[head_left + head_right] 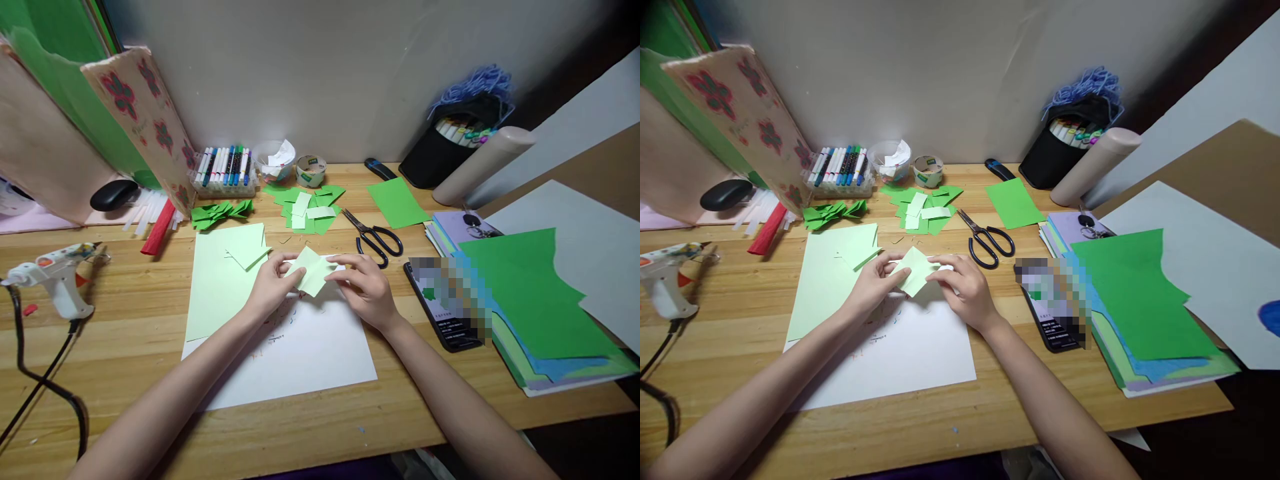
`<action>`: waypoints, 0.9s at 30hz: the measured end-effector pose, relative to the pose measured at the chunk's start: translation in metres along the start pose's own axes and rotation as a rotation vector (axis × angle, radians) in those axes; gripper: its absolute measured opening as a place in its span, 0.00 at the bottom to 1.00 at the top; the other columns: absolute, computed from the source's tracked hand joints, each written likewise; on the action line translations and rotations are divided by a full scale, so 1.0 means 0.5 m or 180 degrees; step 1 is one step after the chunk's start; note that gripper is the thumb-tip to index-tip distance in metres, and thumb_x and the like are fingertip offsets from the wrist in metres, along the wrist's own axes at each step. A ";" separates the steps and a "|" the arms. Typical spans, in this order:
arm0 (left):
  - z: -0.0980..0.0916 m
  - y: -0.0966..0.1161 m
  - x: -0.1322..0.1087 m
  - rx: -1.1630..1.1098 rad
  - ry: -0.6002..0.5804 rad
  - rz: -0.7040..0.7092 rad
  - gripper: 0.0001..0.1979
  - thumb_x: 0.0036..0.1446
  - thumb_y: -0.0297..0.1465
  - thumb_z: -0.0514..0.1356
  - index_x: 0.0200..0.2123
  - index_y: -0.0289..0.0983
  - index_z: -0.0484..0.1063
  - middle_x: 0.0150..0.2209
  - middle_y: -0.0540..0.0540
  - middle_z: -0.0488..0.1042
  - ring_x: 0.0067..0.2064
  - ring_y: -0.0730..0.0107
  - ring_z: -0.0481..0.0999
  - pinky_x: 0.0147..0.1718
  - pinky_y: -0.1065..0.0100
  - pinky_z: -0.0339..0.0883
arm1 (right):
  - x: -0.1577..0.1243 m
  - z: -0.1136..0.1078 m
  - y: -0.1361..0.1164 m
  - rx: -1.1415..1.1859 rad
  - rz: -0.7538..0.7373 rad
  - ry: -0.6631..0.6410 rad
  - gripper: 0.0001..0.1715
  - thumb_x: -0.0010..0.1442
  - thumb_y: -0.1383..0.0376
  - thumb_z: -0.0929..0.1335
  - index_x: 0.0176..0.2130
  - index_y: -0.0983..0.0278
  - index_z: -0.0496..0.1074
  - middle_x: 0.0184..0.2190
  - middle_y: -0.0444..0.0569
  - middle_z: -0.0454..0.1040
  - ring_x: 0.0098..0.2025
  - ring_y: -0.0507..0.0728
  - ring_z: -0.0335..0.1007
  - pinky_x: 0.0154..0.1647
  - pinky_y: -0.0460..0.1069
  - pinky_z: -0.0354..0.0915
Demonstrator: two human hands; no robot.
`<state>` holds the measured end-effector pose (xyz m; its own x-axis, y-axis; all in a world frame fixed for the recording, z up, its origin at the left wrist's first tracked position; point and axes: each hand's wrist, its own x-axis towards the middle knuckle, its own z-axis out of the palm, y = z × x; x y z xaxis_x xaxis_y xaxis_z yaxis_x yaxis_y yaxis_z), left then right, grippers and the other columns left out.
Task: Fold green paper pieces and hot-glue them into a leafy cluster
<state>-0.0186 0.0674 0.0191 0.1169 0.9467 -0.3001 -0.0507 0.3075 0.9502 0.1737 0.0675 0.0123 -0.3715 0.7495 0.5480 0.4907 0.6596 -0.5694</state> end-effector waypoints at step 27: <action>-0.011 -0.037 -0.047 0.3536 -0.0131 0.2002 0.10 0.60 0.31 0.50 0.34 0.37 0.70 0.37 0.45 0.73 0.37 0.67 0.71 0.31 0.68 0.64 | -0.001 0.007 0.028 0.0366 0.0086 -0.1235 0.09 0.58 0.65 0.65 0.40 0.60 0.72 0.40 0.49 0.73 0.45 0.56 0.66 0.45 0.53 0.64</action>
<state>-0.0257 0.0400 0.0080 0.4063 0.8895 0.2090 0.7425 -0.4547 0.4919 0.1777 0.0765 0.0020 -0.6403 0.7182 0.2726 0.4213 0.6250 -0.6572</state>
